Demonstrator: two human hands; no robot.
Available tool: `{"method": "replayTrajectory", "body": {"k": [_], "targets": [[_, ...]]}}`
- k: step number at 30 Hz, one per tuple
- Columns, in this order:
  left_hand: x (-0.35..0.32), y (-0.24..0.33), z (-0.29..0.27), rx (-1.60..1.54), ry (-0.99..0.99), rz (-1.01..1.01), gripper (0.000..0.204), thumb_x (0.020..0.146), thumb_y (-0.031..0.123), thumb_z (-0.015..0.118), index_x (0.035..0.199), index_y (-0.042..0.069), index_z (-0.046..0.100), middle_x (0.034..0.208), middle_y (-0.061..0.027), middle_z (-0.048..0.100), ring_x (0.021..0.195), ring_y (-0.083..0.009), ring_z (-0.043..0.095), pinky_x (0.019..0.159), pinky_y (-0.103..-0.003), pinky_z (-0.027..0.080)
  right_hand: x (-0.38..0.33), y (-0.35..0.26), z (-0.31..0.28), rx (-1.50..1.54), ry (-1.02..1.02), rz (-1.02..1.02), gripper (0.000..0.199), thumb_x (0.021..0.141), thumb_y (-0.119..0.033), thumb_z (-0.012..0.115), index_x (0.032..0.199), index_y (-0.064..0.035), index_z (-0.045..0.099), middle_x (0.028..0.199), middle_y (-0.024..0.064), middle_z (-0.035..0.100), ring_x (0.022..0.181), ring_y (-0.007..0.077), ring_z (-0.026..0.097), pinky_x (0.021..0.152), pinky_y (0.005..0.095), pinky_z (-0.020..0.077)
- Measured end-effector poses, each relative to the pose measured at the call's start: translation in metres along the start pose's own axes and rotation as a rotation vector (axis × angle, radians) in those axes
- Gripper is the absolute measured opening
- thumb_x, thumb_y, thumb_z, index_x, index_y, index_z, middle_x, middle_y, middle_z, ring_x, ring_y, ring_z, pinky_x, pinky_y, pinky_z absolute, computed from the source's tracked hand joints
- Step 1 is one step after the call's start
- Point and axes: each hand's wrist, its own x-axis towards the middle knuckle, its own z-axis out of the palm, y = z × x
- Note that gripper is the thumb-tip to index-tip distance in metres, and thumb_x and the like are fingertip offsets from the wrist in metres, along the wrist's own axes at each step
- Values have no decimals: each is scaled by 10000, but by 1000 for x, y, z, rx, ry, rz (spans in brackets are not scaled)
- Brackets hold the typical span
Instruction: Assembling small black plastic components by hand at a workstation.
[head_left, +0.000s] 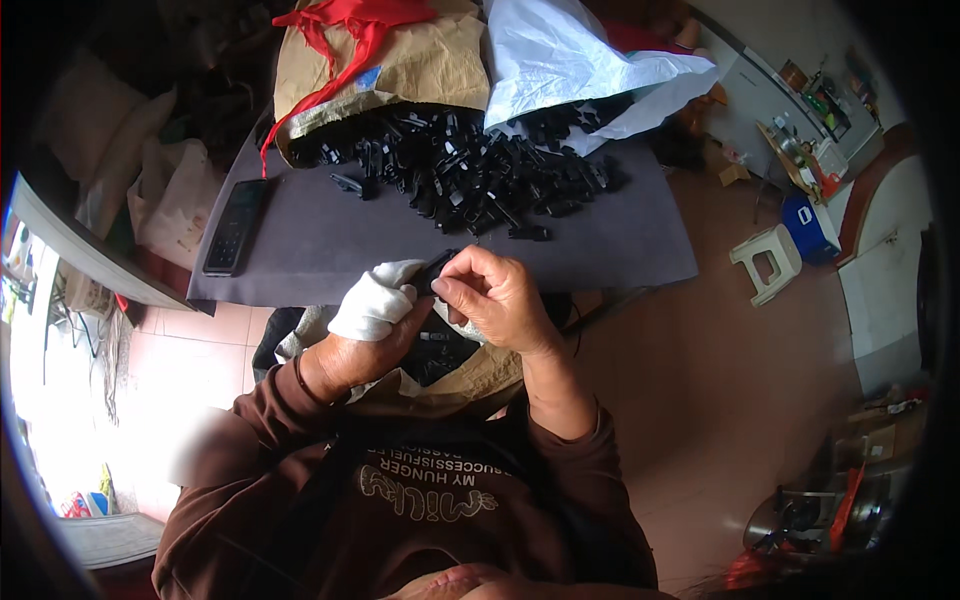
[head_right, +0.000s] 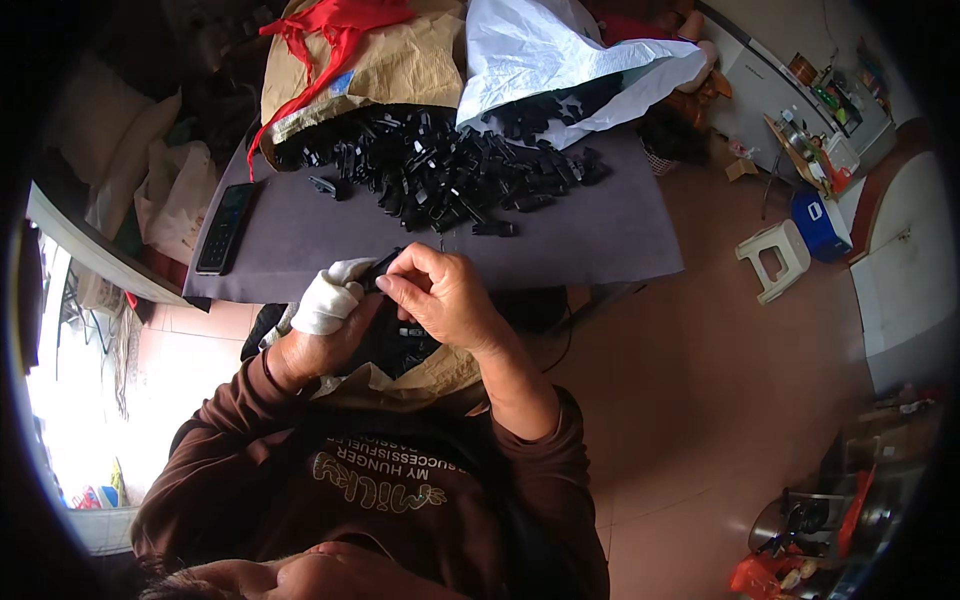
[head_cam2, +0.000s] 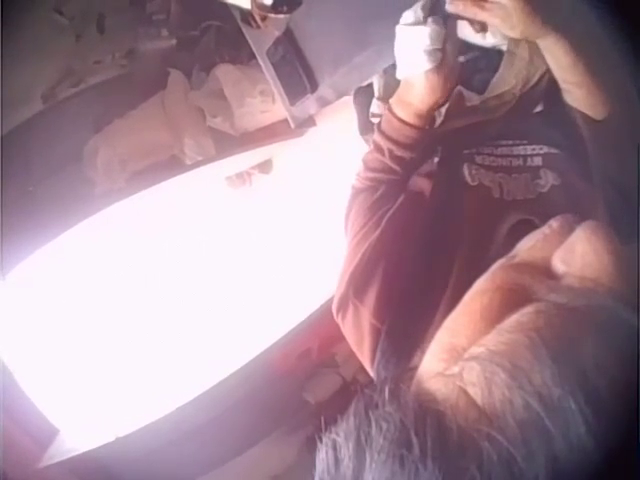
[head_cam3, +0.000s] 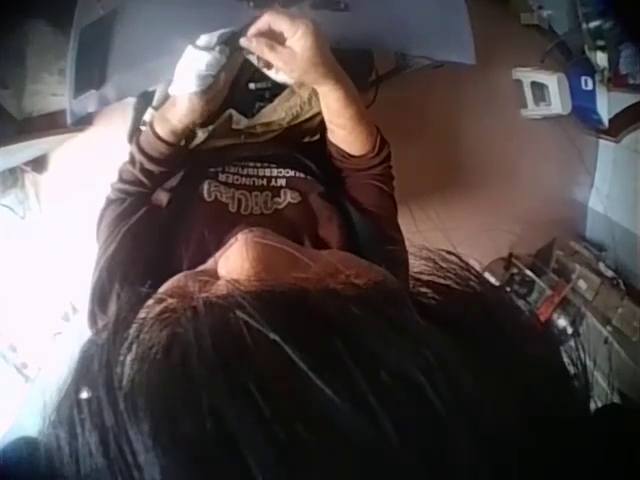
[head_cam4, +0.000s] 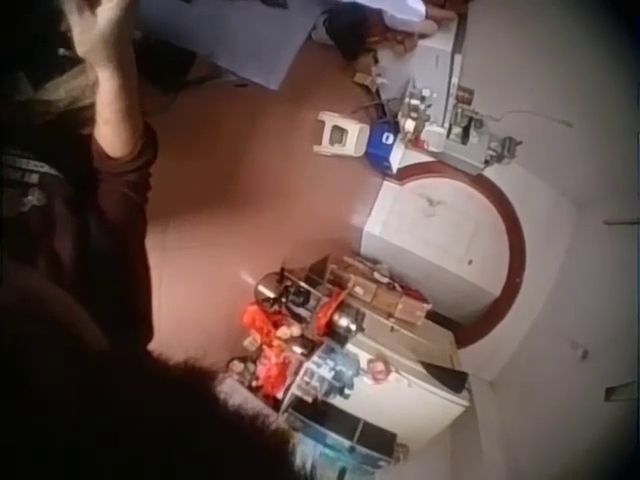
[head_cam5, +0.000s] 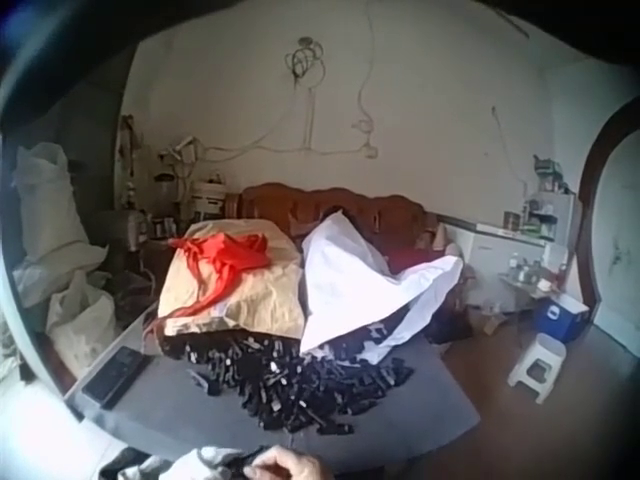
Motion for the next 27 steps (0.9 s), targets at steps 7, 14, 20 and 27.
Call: {"method": "replayTrajectory", "body": {"k": [7,14,20,27], "targets": [[-2,3,4,22,118,35,108,764,-3,687,842,-22,615,989,-183,633,771,-346,612,636,-377,501,2,-8,-2,-333,291,-279,121,935,-121,591,892,-12,561,830,16,545,673,69,496,597,220,418],[-4,11,8,-97,-1,80,93,819,24,666,889,-17,619,916,-161,625,669,-329,575,579,-366,461,1,0,13,-777,340,-451,250,919,-60,496,675,-7,493,618,137,471,531,333,483,478,399,379],[-16,10,28,-286,-112,-303,225,875,50,606,1090,-16,608,932,-143,641,825,-253,623,724,-325,489,4,28,5,-628,377,-566,260,925,-55,461,673,5,487,586,133,448,491,319,461,461,388,361],[6,3,-13,-430,-125,-383,211,896,108,633,1080,6,613,871,-100,589,756,-195,556,672,-306,459,5,2,-8,-266,-29,-198,303,940,-270,591,934,33,587,813,85,586,667,143,536,601,266,440]]}}
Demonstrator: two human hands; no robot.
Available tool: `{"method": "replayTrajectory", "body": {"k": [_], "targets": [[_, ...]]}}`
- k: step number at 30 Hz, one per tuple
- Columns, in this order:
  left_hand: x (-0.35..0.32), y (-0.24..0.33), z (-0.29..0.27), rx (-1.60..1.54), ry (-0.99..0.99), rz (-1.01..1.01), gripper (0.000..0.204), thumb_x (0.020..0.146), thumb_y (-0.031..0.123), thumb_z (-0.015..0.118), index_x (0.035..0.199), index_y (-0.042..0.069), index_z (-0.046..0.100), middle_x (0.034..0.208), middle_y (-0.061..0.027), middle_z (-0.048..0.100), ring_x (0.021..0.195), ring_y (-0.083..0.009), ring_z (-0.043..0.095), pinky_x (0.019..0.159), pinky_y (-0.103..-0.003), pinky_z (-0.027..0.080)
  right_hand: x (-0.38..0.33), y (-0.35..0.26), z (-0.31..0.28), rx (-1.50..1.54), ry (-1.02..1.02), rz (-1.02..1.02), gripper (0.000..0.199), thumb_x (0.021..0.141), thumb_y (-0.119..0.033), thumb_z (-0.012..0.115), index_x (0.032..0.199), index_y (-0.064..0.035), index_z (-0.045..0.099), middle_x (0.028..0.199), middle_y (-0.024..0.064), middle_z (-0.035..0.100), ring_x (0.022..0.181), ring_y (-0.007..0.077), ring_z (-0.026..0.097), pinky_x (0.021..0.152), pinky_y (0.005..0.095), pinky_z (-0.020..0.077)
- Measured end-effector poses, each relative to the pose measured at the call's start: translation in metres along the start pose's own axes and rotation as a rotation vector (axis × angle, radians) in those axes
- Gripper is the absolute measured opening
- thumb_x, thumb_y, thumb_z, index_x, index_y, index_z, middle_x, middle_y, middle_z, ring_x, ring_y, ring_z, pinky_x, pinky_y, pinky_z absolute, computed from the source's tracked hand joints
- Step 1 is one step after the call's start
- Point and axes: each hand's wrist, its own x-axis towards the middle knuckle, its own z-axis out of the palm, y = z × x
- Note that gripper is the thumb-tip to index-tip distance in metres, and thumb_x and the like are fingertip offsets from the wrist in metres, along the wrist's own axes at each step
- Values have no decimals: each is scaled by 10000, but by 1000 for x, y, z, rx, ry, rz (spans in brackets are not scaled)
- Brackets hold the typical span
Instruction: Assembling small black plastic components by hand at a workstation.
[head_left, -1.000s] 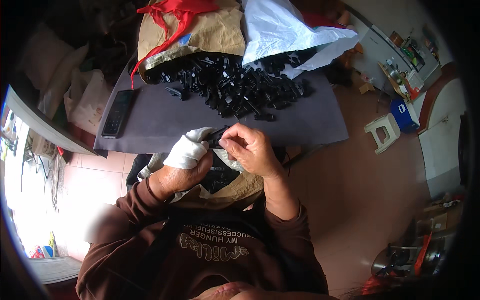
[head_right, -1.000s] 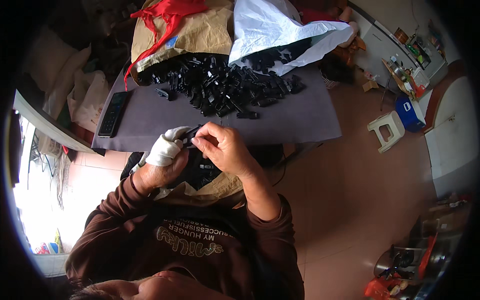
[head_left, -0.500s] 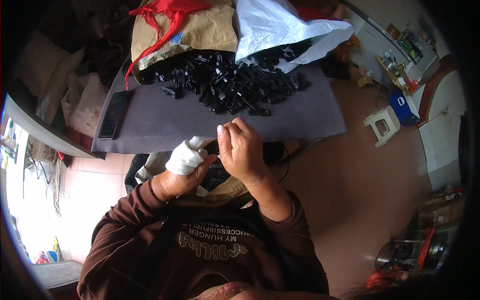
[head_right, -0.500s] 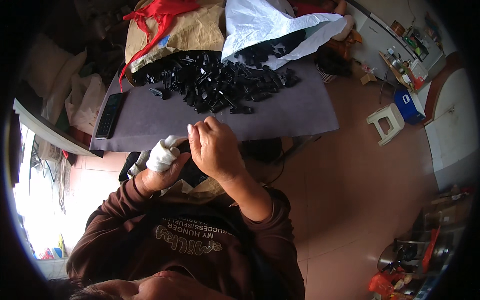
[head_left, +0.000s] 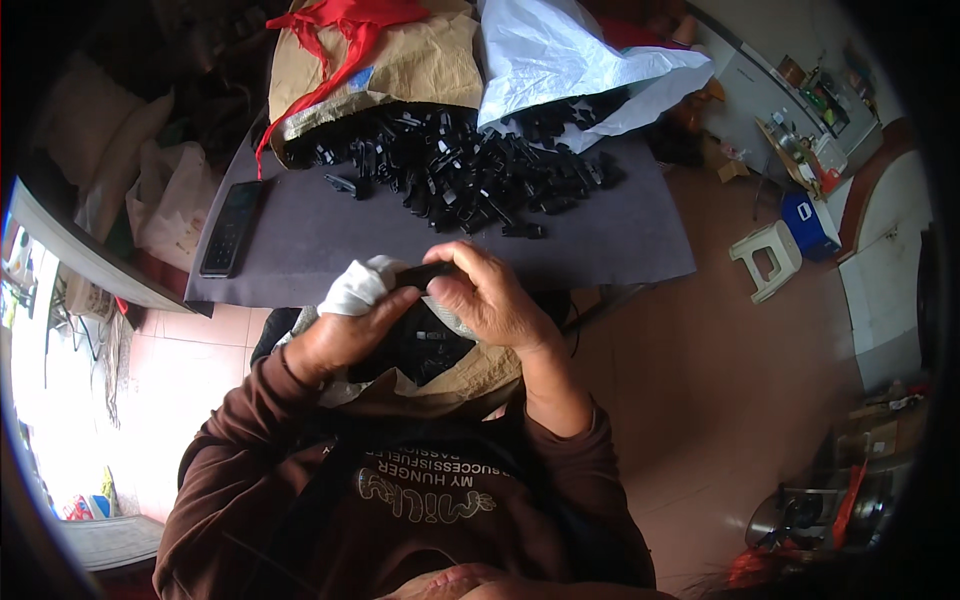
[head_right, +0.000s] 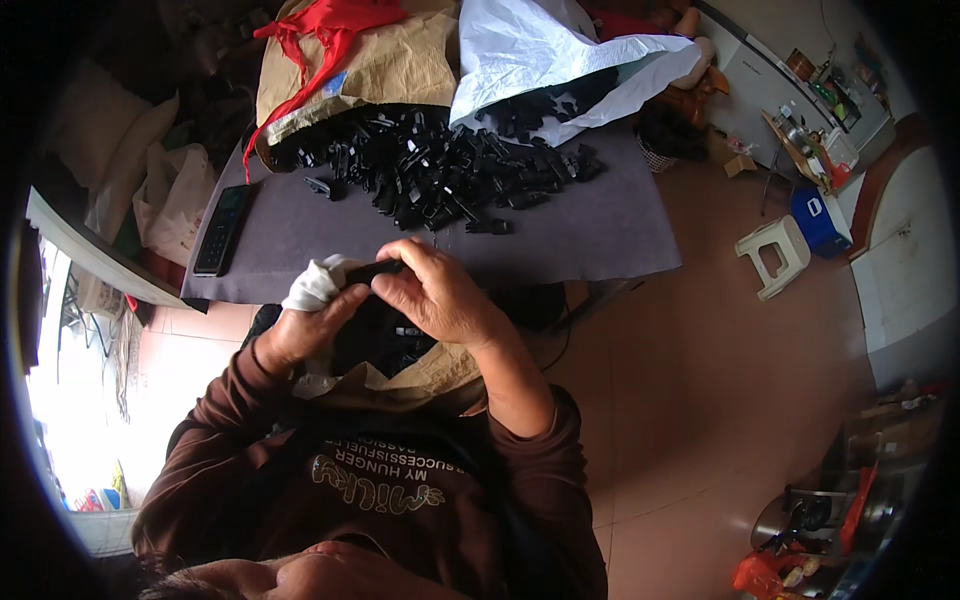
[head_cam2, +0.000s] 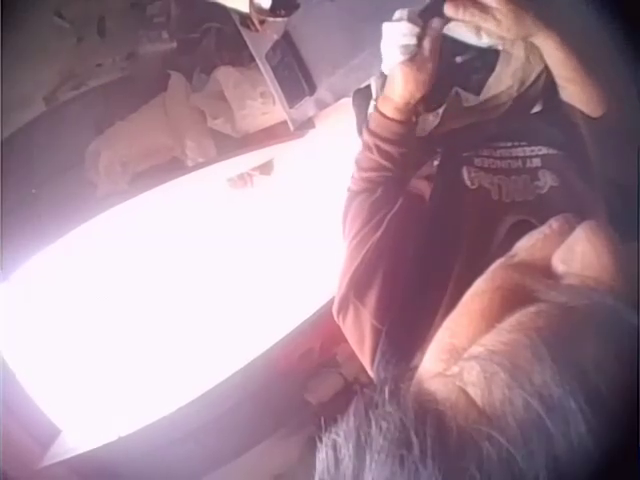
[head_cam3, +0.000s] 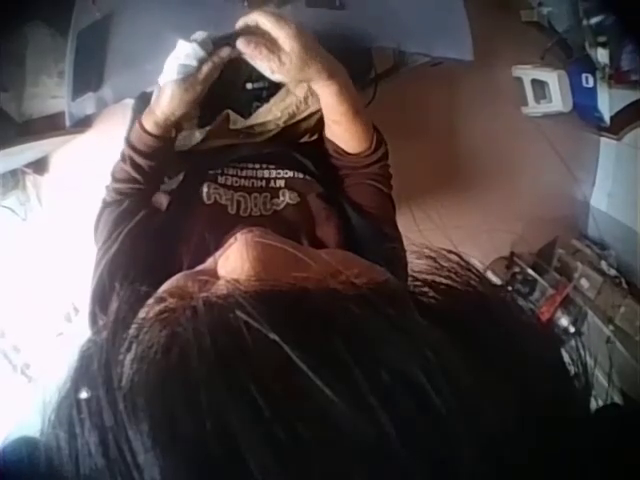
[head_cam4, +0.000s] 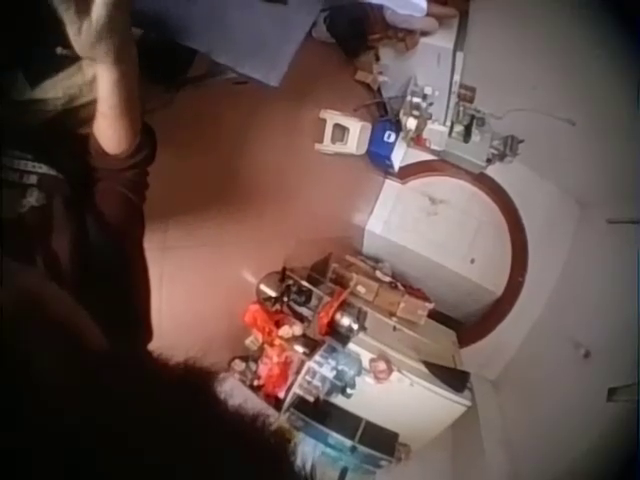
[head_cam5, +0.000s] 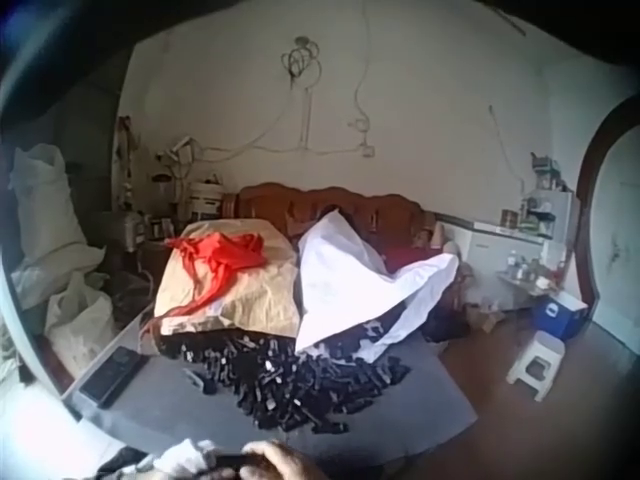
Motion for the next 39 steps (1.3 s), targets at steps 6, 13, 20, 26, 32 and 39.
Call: {"method": "replayTrajectory", "body": {"k": [6,13,20,26,32,39], "targets": [[21,2,-58,480,-196,24,357,873,301,644,1067,2,639,933,-210,654,871,-396,616,751,-395,495,-7,8,-7,-284,-136,31,314,831,-247,736,965,10,614,831,74,599,584,121,552,545,265,468],[69,-66,-82,917,103,190,226,818,214,667,989,66,661,905,-143,652,857,-354,613,724,-402,499,-5,27,-41,-1137,286,101,259,831,-132,642,1059,-15,609,993,148,614,909,330,588,805,386,482],[57,-84,-94,1013,224,205,195,814,210,645,908,42,614,909,-153,627,884,-379,584,764,-434,483,-9,25,-43,-984,166,223,337,813,-86,656,1132,-11,575,1023,168,635,868,339,607,795,405,502],[24,-43,-49,-109,274,-227,200,929,-1,461,1071,37,597,831,-27,616,594,-62,557,506,-199,431,-5,11,-37,-483,148,-54,323,823,34,596,1141,-28,593,944,121,631,703,186,614,663,279,509],[4,-19,1,100,173,9,194,900,-9,515,1082,-3,583,831,-111,568,749,-198,546,692,-296,460,-3,0,-8,-61,149,-48,212,820,92,622,1008,-4,649,1026,43,594,732,46,535,616,173,445],[-1,10,7,230,52,226,173,839,15,594,997,-51,573,1002,-199,593,887,-352,587,772,-366,478,-4,6,-2,71,8,-80,234,787,106,664,990,-8,647,979,48,597,855,90,583,693,206,491]]}}
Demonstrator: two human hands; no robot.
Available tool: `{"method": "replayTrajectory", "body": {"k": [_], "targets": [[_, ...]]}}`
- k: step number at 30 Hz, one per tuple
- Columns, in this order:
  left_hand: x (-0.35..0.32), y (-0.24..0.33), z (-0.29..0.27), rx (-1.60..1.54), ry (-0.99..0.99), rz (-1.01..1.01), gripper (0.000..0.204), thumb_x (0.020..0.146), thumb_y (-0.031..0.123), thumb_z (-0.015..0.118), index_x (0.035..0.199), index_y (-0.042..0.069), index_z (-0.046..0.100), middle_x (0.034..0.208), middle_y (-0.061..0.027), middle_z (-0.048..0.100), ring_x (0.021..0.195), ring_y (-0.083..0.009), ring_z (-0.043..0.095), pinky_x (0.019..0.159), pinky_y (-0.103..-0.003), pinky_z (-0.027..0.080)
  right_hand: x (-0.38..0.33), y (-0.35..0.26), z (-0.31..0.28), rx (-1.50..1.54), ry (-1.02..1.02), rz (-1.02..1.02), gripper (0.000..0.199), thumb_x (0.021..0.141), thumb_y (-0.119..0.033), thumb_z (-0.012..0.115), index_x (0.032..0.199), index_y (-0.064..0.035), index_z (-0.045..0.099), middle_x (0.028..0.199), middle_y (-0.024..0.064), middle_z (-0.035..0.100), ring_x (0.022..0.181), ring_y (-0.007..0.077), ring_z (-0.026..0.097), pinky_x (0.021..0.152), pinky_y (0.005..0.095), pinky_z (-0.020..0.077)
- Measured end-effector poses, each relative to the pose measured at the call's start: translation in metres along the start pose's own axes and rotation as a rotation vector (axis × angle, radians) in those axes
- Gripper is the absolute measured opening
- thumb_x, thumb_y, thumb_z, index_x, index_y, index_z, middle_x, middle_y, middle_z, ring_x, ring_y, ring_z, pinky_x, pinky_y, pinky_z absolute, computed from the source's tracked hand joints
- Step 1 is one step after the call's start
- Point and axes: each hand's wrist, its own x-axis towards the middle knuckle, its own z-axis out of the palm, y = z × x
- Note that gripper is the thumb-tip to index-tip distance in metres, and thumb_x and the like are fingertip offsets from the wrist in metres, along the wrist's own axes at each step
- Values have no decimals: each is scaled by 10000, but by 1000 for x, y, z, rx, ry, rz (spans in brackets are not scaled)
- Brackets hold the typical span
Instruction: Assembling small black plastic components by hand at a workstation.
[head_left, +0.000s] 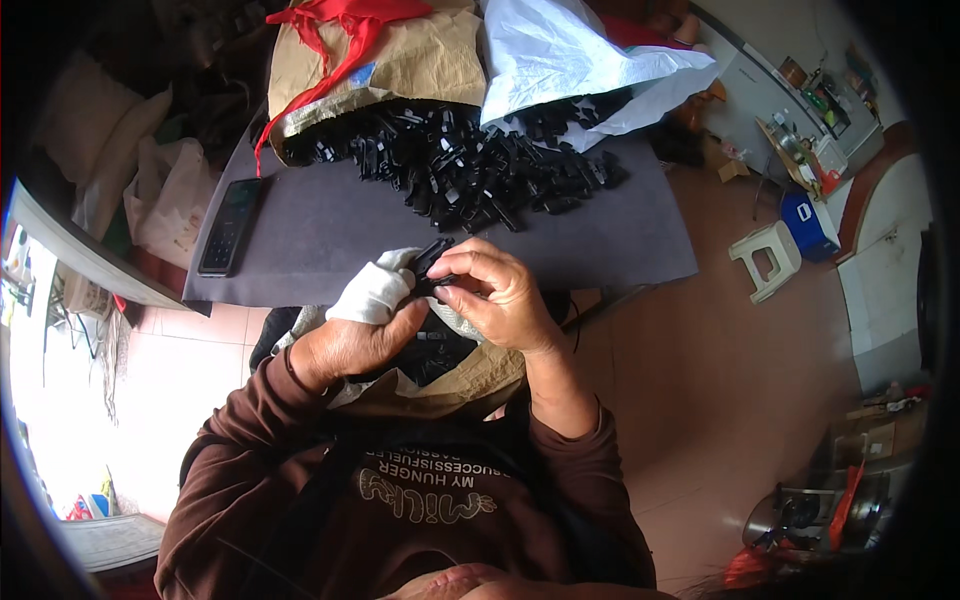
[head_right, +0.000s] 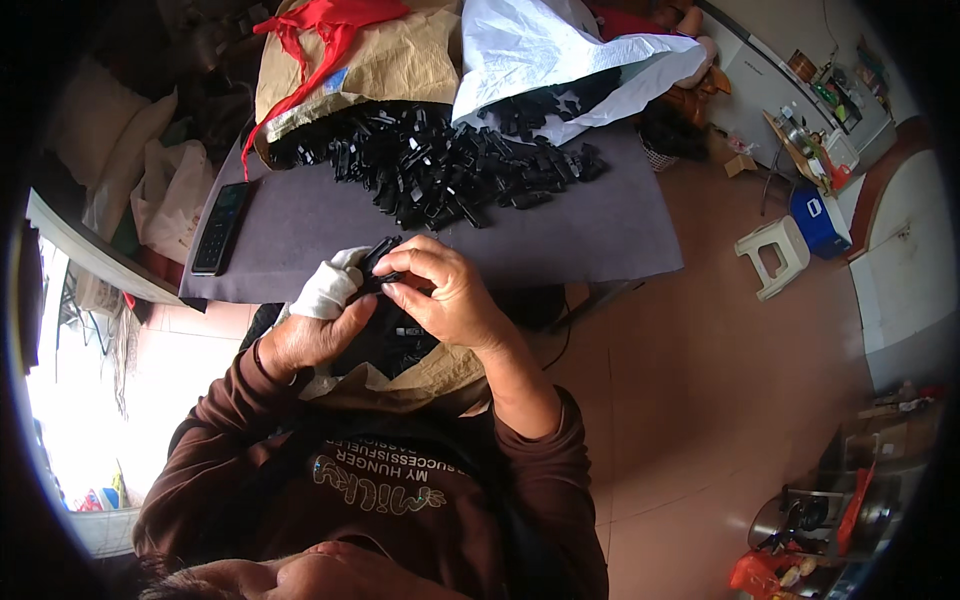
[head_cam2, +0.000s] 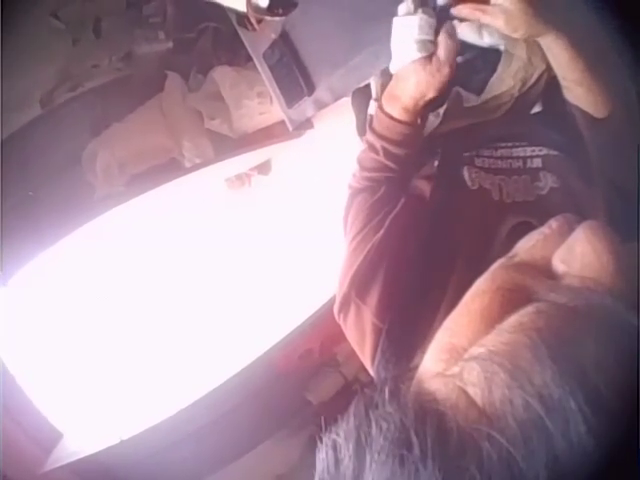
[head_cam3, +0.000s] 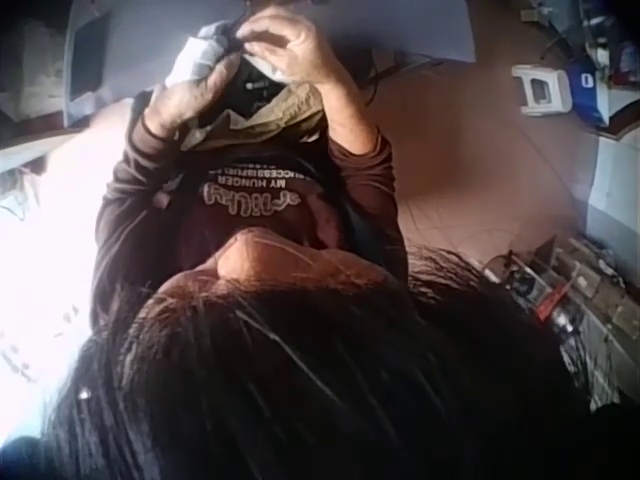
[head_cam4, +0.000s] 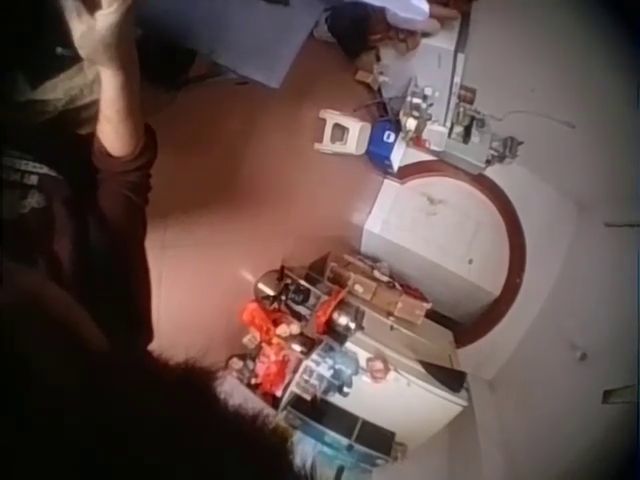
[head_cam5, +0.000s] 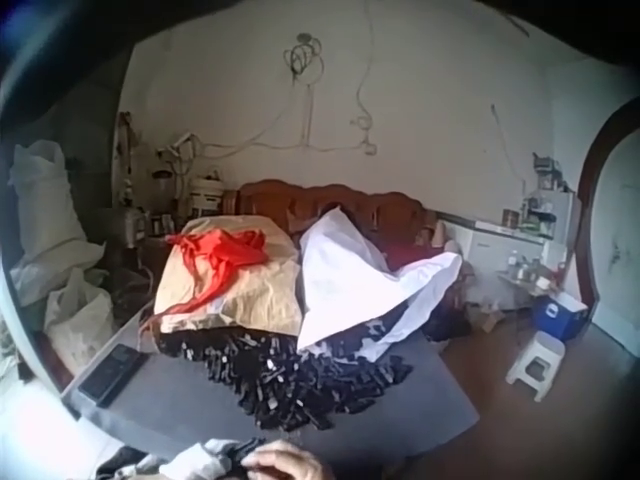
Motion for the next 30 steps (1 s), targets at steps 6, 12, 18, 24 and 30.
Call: {"method": "replayTrajectory", "body": {"k": [6,12,18,24,30], "targets": [[1,-11,4,120,-12,35,166,819,37,652,961,-35,602,947,-184,609,783,-358,599,657,-370,488,-3,0,1,65,40,39,279,751,103,704,996,-12,632,960,60,604,840,109,598,689,226,506],[-1,-14,3,149,-2,81,149,842,42,608,979,-17,598,913,-179,609,761,-347,606,623,-371,483,6,-23,2,-214,177,-130,201,848,-103,680,1019,-16,619,943,75,598,809,154,588,695,279,497],[3,8,16,18,-171,-74,83,849,41,554,917,-1,576,833,-178,598,723,-366,586,594,-409,455,5,-5,17,-591,187,-137,205,922,-131,535,758,-11,560,752,121,530,680,301,540,604,381,440],[-2,-4,24,55,-201,58,8,828,11,561,831,3,560,799,-178,588,711,-368,568,588,-420,428,-1,14,18,-574,210,-196,295,931,-113,458,652,-21,488,643,129,458,570,317,470,519,411,377],[-1,-5,24,-27,-137,-42,31,826,2,592,846,4,568,785,-163,574,696,-349,552,598,-408,432,-4,23,20,-407,265,-145,324,962,-153,438,677,-6,483,626,138,450,535,326,449,506,388,371]]}}
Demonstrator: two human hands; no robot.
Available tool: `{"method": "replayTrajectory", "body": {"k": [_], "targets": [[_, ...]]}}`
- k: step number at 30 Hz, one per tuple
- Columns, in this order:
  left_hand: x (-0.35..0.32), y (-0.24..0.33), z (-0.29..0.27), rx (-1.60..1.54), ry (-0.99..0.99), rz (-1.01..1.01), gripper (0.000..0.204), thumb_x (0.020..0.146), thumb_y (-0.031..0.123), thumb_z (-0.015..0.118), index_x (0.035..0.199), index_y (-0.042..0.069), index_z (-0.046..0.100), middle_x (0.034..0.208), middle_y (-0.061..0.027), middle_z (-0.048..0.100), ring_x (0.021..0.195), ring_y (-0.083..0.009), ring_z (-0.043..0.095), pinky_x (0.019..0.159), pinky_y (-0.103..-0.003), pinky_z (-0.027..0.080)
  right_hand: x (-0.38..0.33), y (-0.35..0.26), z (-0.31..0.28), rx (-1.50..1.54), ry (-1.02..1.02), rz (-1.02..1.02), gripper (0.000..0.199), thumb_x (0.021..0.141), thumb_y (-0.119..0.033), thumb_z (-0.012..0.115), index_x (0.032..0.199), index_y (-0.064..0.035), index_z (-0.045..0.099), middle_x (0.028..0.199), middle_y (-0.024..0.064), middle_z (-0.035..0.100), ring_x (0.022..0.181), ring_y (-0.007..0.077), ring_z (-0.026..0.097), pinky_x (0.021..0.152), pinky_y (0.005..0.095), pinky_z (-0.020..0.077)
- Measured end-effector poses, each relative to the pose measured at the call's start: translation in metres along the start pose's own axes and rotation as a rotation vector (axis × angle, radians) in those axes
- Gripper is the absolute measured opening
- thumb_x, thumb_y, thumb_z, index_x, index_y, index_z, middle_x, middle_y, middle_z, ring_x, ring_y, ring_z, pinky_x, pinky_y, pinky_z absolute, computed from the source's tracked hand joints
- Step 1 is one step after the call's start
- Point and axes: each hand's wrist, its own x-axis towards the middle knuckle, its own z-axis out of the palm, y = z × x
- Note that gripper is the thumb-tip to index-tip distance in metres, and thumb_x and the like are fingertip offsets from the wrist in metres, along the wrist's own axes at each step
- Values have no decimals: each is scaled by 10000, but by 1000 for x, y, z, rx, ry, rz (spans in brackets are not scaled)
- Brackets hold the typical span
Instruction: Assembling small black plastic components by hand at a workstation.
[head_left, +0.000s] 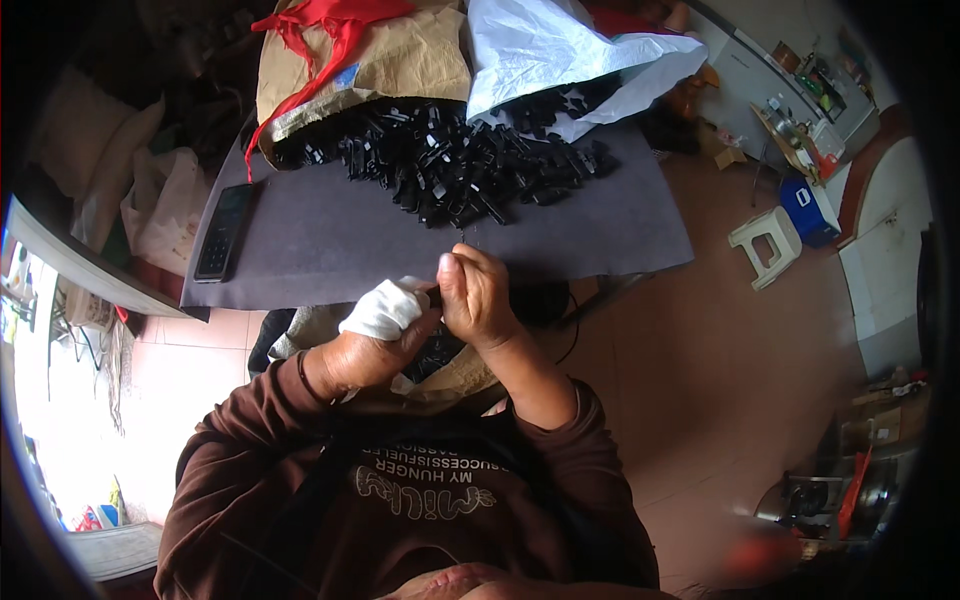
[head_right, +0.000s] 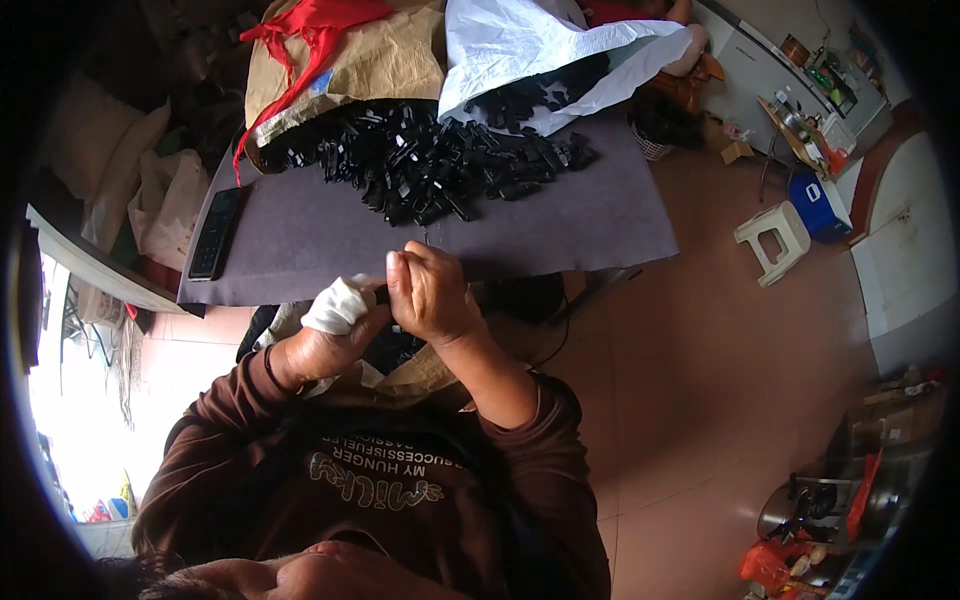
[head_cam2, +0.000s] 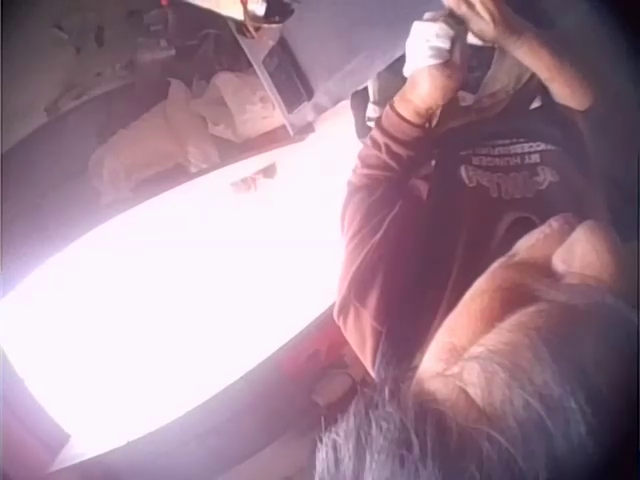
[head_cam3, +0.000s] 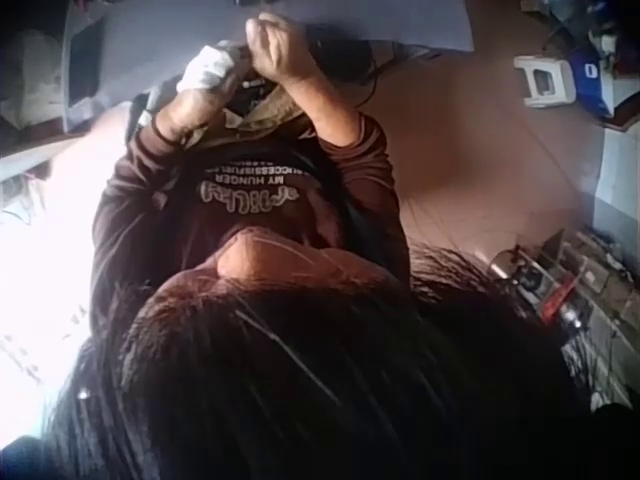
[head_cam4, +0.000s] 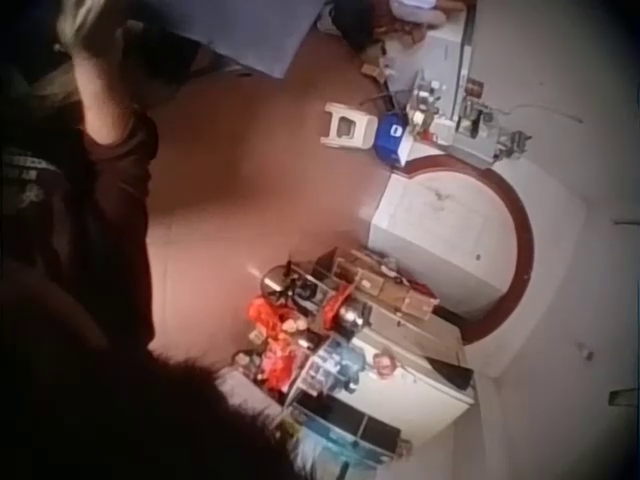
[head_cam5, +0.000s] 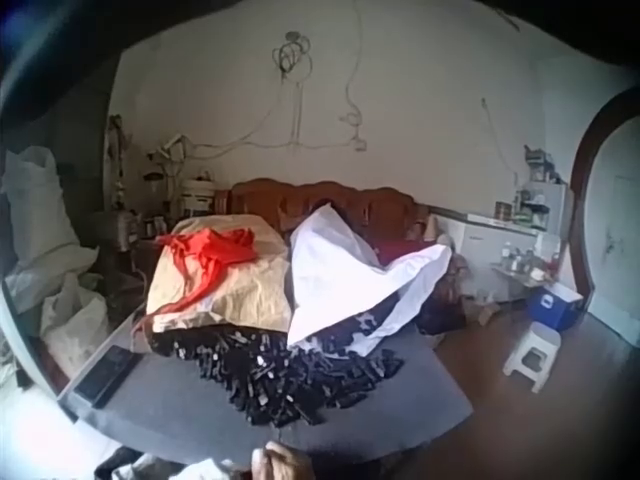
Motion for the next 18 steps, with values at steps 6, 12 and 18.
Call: {"method": "replayTrajectory", "body": {"k": [6,12,18], "targets": [[3,-4,-41,-83,-22,-43,109,866,86,636,875,1,569,770,-147,557,676,-323,528,617,-388,438,13,-8,-30,307,-432,256,301,929,-268,623,1000,21,572,669,23,540,614,63,493,565,247,436],[28,-21,-86,290,-176,-49,219,845,139,645,1029,22,662,941,-161,667,829,-336,618,714,-375,498,17,2,-35,-284,-220,149,401,847,-359,684,1043,-16,613,943,125,601,728,218,611,651,329,502],[77,-69,-59,615,33,164,246,782,28,594,1009,65,680,929,-142,659,843,-326,629,691,-359,515,15,39,-37,-665,-74,120,245,792,-78,671,1036,-73,642,964,134,621,893,331,580,789,409,480]]}}
